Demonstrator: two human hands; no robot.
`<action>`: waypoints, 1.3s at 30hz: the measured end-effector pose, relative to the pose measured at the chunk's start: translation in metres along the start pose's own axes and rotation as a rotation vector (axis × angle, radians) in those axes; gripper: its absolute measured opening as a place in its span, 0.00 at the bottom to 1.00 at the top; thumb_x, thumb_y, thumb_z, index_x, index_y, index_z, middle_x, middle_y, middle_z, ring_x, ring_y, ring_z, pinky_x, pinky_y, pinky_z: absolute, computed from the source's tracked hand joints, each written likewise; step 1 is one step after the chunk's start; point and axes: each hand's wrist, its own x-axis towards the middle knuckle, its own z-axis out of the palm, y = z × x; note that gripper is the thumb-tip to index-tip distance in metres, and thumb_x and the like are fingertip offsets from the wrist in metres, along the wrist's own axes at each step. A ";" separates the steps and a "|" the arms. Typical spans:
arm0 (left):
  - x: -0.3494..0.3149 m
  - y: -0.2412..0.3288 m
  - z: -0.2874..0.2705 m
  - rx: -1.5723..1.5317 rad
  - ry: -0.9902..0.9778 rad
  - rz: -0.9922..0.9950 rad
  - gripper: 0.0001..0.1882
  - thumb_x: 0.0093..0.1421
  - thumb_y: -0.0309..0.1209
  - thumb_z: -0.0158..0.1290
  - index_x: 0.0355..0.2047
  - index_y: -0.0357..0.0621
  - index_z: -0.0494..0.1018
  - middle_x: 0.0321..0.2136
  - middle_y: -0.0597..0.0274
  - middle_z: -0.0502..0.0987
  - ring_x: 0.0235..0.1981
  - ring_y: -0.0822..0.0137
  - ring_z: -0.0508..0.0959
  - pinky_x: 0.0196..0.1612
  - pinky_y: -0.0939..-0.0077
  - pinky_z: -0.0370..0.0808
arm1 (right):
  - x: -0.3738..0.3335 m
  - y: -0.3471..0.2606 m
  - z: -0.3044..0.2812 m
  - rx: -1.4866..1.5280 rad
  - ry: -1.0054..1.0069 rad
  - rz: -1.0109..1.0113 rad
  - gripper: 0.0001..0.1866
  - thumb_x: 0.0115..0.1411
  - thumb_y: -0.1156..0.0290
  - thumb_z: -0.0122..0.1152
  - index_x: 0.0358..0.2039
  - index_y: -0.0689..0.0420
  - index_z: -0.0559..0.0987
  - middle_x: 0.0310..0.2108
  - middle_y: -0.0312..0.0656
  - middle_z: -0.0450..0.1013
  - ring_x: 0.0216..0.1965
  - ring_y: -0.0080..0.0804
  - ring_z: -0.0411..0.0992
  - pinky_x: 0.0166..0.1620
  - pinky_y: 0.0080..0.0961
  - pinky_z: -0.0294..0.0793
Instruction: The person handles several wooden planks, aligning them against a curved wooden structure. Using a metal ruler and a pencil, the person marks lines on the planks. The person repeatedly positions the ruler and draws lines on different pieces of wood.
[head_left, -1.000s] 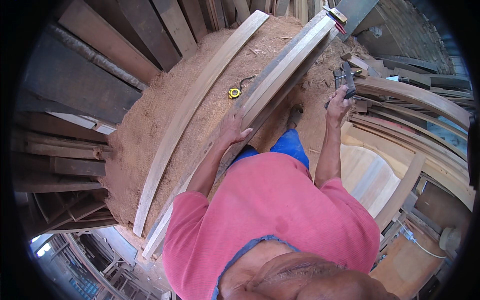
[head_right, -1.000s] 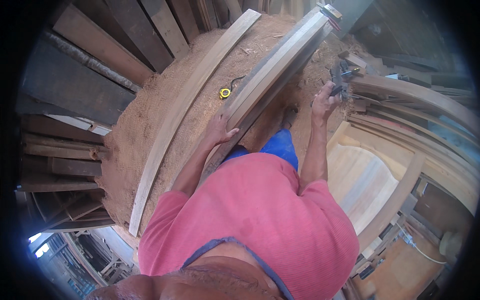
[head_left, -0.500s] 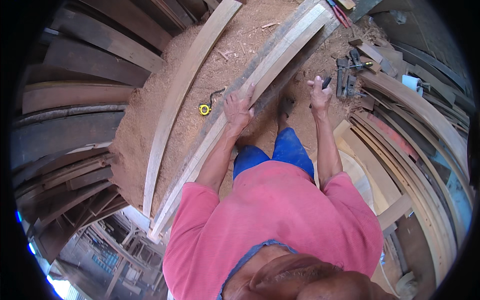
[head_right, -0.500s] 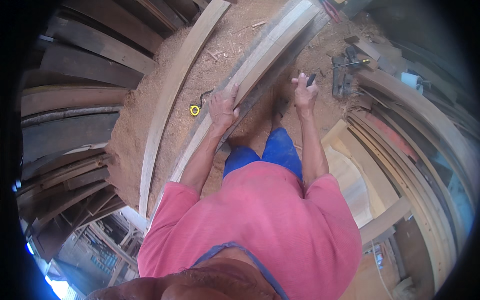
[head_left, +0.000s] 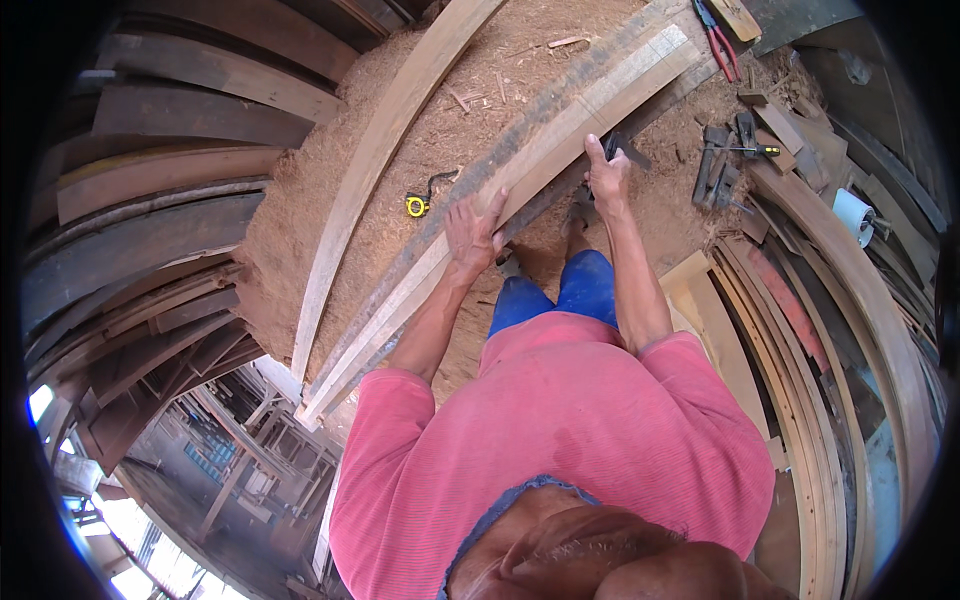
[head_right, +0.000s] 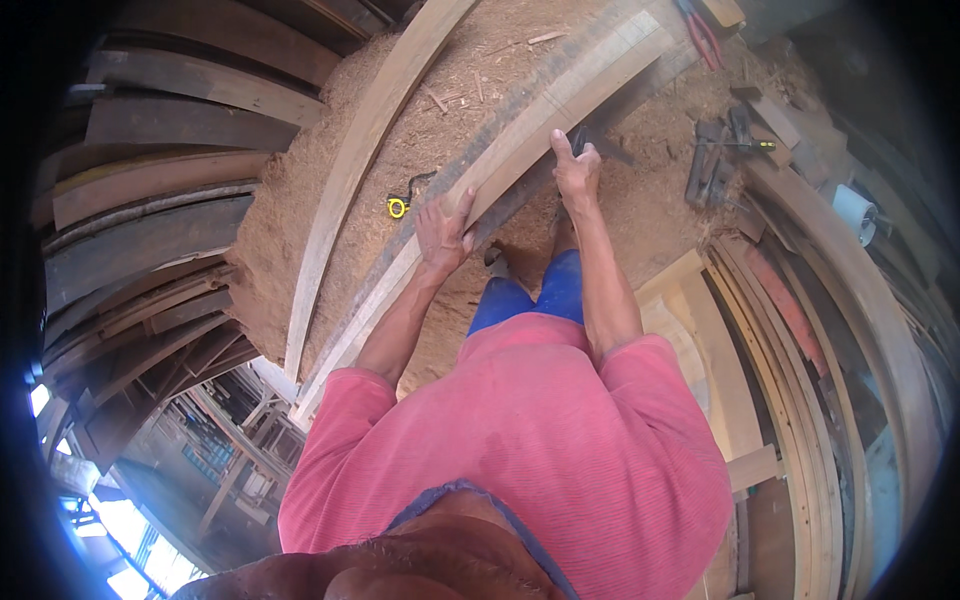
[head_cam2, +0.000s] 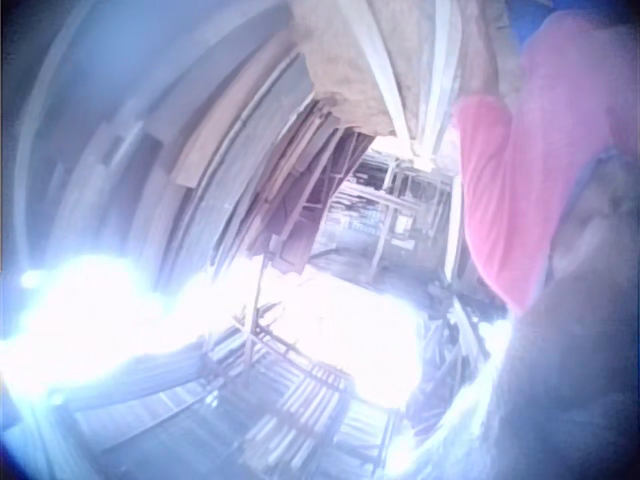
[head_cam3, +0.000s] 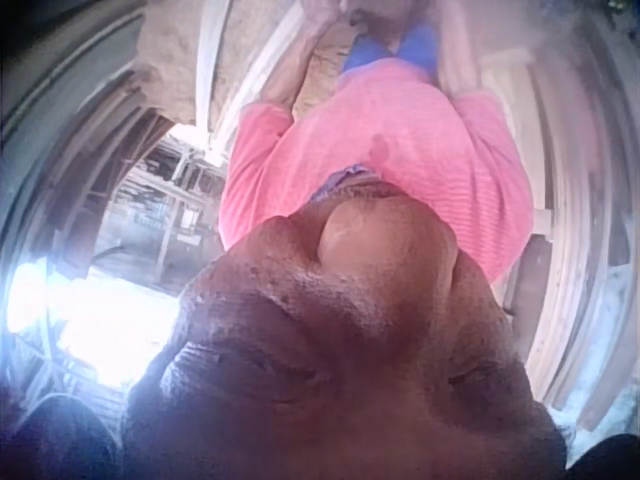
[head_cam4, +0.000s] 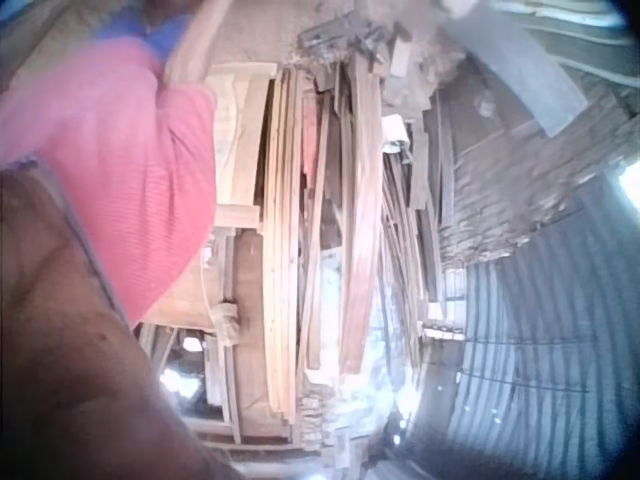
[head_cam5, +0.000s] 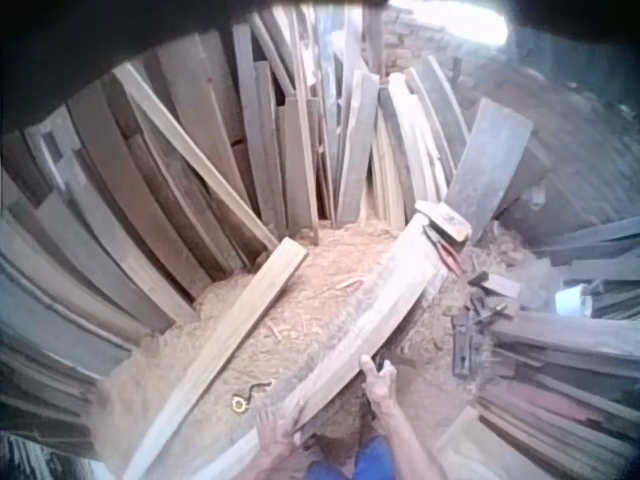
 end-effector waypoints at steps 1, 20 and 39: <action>-0.001 0.000 0.001 -0.003 0.000 -0.004 0.57 0.47 0.34 0.74 0.76 0.79 0.61 0.57 0.40 0.69 0.56 0.40 0.70 0.56 0.44 0.67 | 0.000 0.000 -0.003 -0.011 -0.025 0.002 0.28 0.64 0.47 0.75 0.35 0.61 0.76 0.23 0.37 0.72 0.20 0.23 0.70 0.24 0.24 0.71; -0.001 0.002 -0.007 -0.046 -0.054 -0.020 0.54 0.46 0.36 0.73 0.75 0.74 0.64 0.58 0.43 0.72 0.57 0.42 0.72 0.58 0.42 0.68 | 0.017 0.024 -0.053 -0.135 0.076 0.040 0.24 0.75 0.50 0.57 0.38 0.60 0.84 0.20 0.28 0.69 0.16 0.18 0.64 0.19 0.21 0.61; -0.322 -0.230 -0.042 -0.162 -0.250 -0.321 0.59 0.50 0.59 0.73 0.73 0.42 0.59 0.62 0.42 0.71 0.65 0.41 0.70 0.69 0.47 0.65 | -0.231 0.075 -0.060 -0.574 0.612 -0.549 0.32 0.73 0.48 0.54 0.50 0.72 0.79 0.42 0.62 0.79 0.44 0.54 0.79 0.45 0.46 0.78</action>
